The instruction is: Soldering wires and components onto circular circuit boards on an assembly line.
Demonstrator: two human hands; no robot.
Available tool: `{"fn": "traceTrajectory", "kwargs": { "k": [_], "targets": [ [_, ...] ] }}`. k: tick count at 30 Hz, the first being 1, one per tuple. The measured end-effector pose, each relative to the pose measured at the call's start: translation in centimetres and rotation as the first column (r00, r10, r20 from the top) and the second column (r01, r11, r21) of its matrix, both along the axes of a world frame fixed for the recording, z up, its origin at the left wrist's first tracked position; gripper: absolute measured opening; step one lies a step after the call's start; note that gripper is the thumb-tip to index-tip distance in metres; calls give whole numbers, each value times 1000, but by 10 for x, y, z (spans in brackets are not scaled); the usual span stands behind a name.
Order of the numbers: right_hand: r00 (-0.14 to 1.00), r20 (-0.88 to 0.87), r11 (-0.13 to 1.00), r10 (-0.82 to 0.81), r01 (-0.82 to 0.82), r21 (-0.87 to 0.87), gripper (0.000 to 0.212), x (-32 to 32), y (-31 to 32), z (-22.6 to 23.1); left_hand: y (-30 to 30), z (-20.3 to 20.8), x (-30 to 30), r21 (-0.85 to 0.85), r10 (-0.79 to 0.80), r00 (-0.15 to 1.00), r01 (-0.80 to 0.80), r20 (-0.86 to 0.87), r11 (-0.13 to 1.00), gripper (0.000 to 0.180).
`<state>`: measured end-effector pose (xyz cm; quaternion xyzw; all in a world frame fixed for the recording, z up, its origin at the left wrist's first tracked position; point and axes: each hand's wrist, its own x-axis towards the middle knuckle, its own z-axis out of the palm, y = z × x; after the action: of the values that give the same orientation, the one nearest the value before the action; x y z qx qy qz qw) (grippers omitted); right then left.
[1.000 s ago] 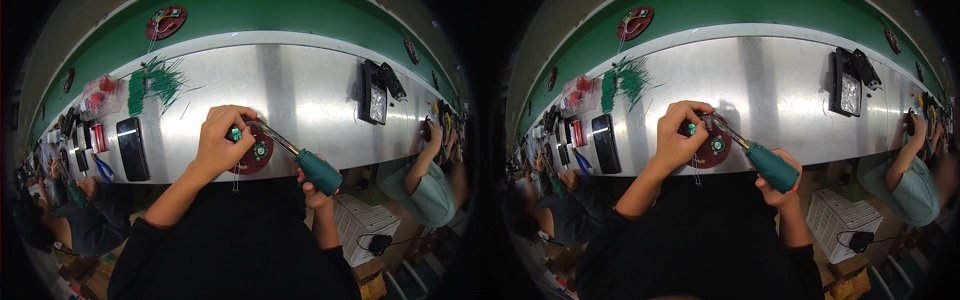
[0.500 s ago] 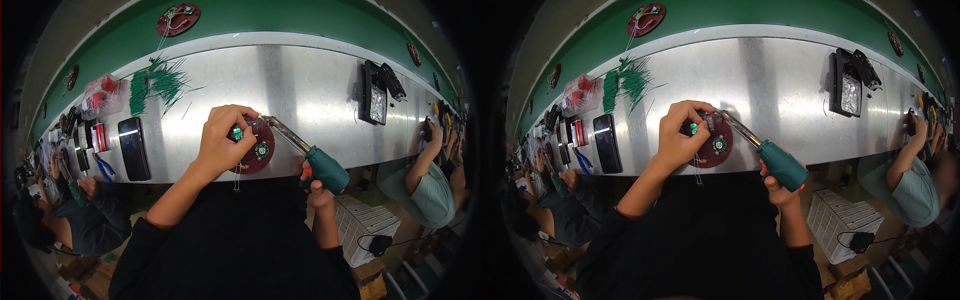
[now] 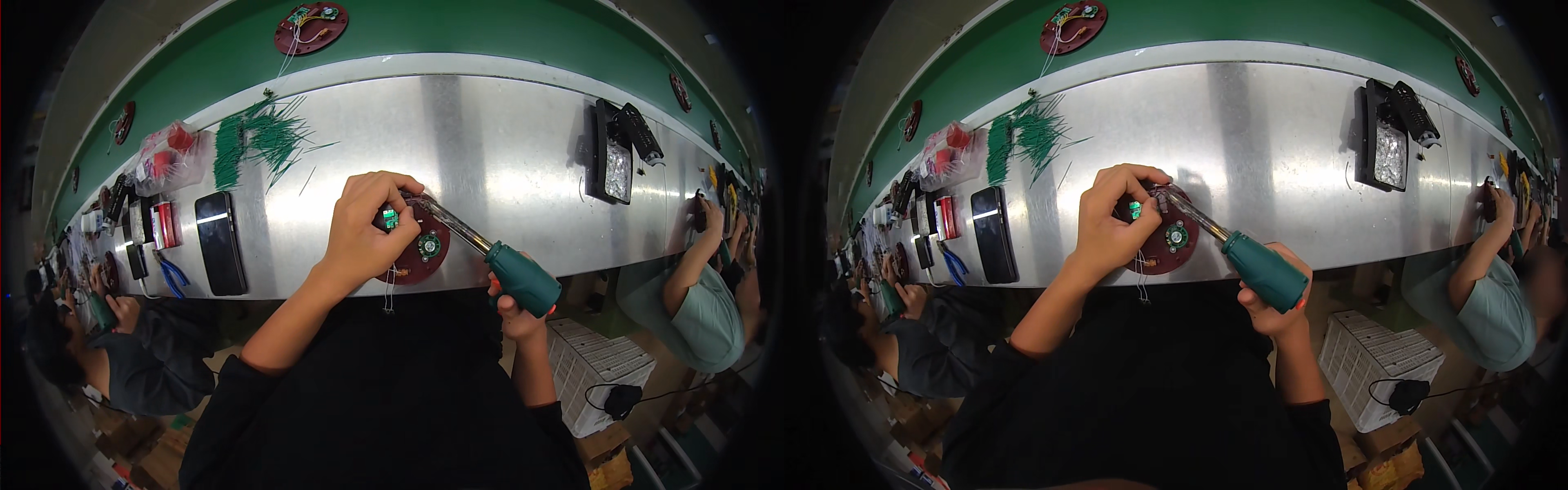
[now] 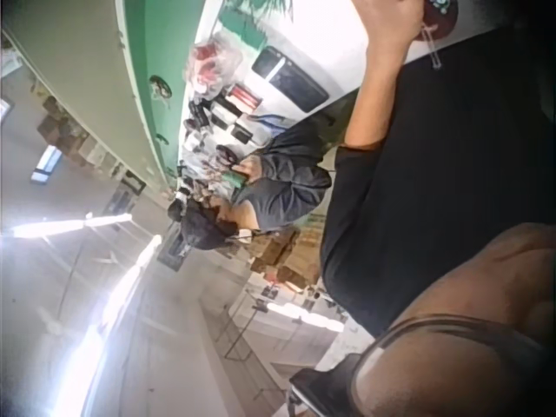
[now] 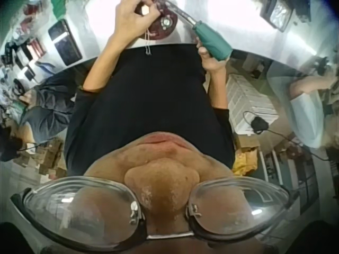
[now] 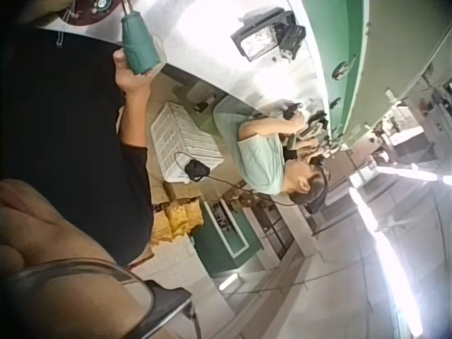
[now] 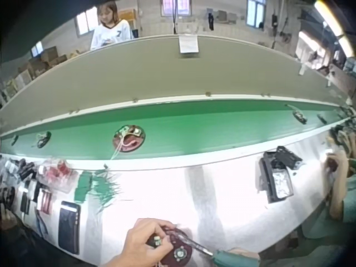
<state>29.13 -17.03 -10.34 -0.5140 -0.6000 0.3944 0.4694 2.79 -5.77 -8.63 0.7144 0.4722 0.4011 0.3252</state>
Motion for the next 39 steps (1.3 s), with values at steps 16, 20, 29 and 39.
{"fn": "traceTrajectory", "kwargs": {
  "k": [16, 20, 29, 39],
  "targets": [
    [998, -35, 998, -60, 61, 11, 68, -4, 0, 4, 0, 1, 1, -2, -6, 1000, 6, -4, 1000, 12],
    [977, -177, 993, -115, 107, -52, 63, -11, 3, 10, 2, 2, 0, -8, -4, 1000, 4, 2, 1000, 12],
    [997, 49, 996, -62, 58, 67, 87, 9, -9, -12, -1, -9, 6, 46, -34, 994, 30, 103, 999, 20],
    [977, -134, 986, -166, 166, -13, 86, -1, -7, -15, -6, 3, -6, -26, -17, 999, 18, 32, 999, 12]
  ]
}}
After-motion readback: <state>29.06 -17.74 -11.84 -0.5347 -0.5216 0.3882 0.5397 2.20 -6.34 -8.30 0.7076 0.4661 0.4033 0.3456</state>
